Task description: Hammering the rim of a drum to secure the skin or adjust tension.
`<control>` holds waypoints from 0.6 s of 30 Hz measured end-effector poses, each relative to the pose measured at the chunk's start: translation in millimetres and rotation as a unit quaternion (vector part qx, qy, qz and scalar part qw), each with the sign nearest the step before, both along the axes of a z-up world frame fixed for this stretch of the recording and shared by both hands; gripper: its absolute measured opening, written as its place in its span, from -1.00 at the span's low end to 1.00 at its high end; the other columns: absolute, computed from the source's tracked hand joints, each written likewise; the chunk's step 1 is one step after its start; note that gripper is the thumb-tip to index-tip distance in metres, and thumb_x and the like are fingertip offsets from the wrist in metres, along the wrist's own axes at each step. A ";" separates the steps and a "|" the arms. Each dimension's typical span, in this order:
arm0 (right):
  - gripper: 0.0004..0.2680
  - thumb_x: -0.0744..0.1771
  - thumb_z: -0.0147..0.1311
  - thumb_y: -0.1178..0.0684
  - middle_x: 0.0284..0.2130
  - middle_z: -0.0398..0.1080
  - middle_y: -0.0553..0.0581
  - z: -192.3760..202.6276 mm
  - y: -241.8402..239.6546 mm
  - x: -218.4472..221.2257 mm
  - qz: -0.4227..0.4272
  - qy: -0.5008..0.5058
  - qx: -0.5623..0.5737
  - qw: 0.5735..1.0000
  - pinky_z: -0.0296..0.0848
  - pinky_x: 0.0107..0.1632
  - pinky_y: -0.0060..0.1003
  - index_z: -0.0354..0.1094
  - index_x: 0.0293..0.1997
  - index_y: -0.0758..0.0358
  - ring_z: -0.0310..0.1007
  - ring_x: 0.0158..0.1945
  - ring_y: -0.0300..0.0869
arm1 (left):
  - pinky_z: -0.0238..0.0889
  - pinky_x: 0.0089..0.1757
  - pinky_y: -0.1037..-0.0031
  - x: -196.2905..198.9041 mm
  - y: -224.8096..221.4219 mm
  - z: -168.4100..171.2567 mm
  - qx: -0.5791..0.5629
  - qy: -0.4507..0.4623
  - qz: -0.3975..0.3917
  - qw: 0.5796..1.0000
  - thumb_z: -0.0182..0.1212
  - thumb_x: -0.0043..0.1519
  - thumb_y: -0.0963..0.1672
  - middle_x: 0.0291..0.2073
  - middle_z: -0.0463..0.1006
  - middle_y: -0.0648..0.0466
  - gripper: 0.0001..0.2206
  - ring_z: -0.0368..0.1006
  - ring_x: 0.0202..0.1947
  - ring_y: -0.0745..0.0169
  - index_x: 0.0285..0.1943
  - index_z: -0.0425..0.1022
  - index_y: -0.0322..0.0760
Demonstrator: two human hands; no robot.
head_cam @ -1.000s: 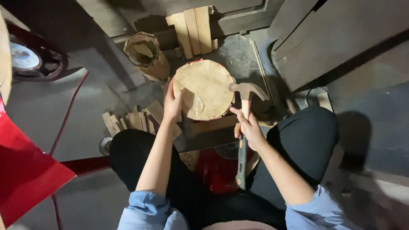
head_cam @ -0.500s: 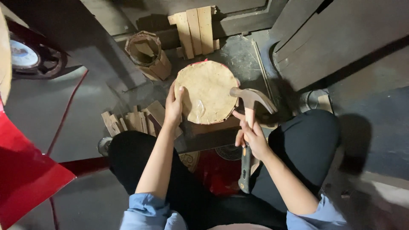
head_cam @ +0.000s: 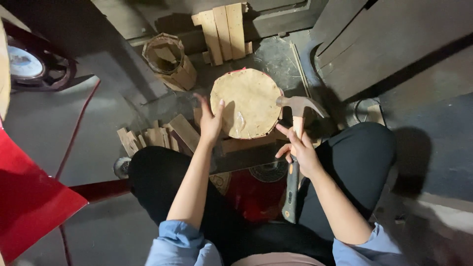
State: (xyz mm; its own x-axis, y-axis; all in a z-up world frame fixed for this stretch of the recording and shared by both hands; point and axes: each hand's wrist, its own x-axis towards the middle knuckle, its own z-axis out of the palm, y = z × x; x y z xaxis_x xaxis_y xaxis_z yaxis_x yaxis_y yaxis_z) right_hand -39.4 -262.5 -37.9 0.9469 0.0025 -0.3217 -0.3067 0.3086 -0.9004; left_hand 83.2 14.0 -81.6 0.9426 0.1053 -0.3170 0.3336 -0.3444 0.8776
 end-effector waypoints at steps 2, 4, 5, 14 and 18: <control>-0.82 0.47 -0.17 -0.11 0.31 0.27 0.41 2.9 -0.6 -1.0 0.004 -0.001 0.001 1.000 0.25 -0.74 -0.52 0.00 -0.08 0.16 0.60 -0.53 0.06 | 0.12 0.26 -0.09 -9.6 -2.5 11.5 -0.002 0.005 0.027 1.000 0.07 0.28 0.29 0.55 -0.01 -0.11 -0.07 0.09 0.42 -0.36 0.62 -0.58 0.27; -0.79 0.46 -0.14 -0.11 0.31 0.24 0.44 8.0 0.6 -1.2 0.012 0.005 -0.011 1.000 0.29 -0.74 -0.51 0.00 -0.03 0.19 0.62 -0.50 0.15 | 0.03 0.31 -0.15 -24.5 -12.8 50.8 0.016 0.026 -0.004 1.000 0.28 0.18 0.22 0.43 0.11 -0.45 0.05 0.09 0.41 -0.50 0.63 -0.53 0.09; -0.79 0.46 -0.14 -0.11 0.31 0.24 0.44 8.3 0.3 -0.8 0.014 0.004 -0.011 1.000 0.29 -0.74 -0.51 0.00 -0.03 0.19 0.62 -0.50 0.15 | 0.03 0.31 -0.15 -30.3 -14.0 57.7 0.016 0.025 -0.002 1.000 0.28 0.18 0.22 0.43 0.11 -0.45 0.05 0.09 0.41 -0.50 0.63 -0.53 0.09; -0.87 0.47 -0.26 0.04 -0.07 0.55 0.46 84.0 9.5 -12.9 0.041 -0.009 -0.161 0.986 0.27 -0.81 -0.48 0.05 -0.11 0.28 0.51 -0.73 -0.01 | 0.06 0.30 -0.03 -48.8 -20.3 10.3 -0.084 0.100 0.011 0.991 0.52 -0.04 0.18 0.40 0.21 -0.42 0.16 0.16 0.40 -0.36 0.66 -0.28 0.06; -0.86 0.43 -0.09 0.09 -0.68 0.48 0.31 33.5 3.7 -39.9 0.084 -0.022 -0.229 0.970 0.08 -0.88 -0.40 0.21 -0.25 0.30 0.30 -0.91 -0.08 | 0.40 0.08 0.13 -47.7 -19.4 -1.8 -0.145 0.089 0.034 0.985 0.59 -0.01 0.07 0.20 0.42 -0.48 0.10 0.43 0.20 -0.32 0.65 -0.21 0.10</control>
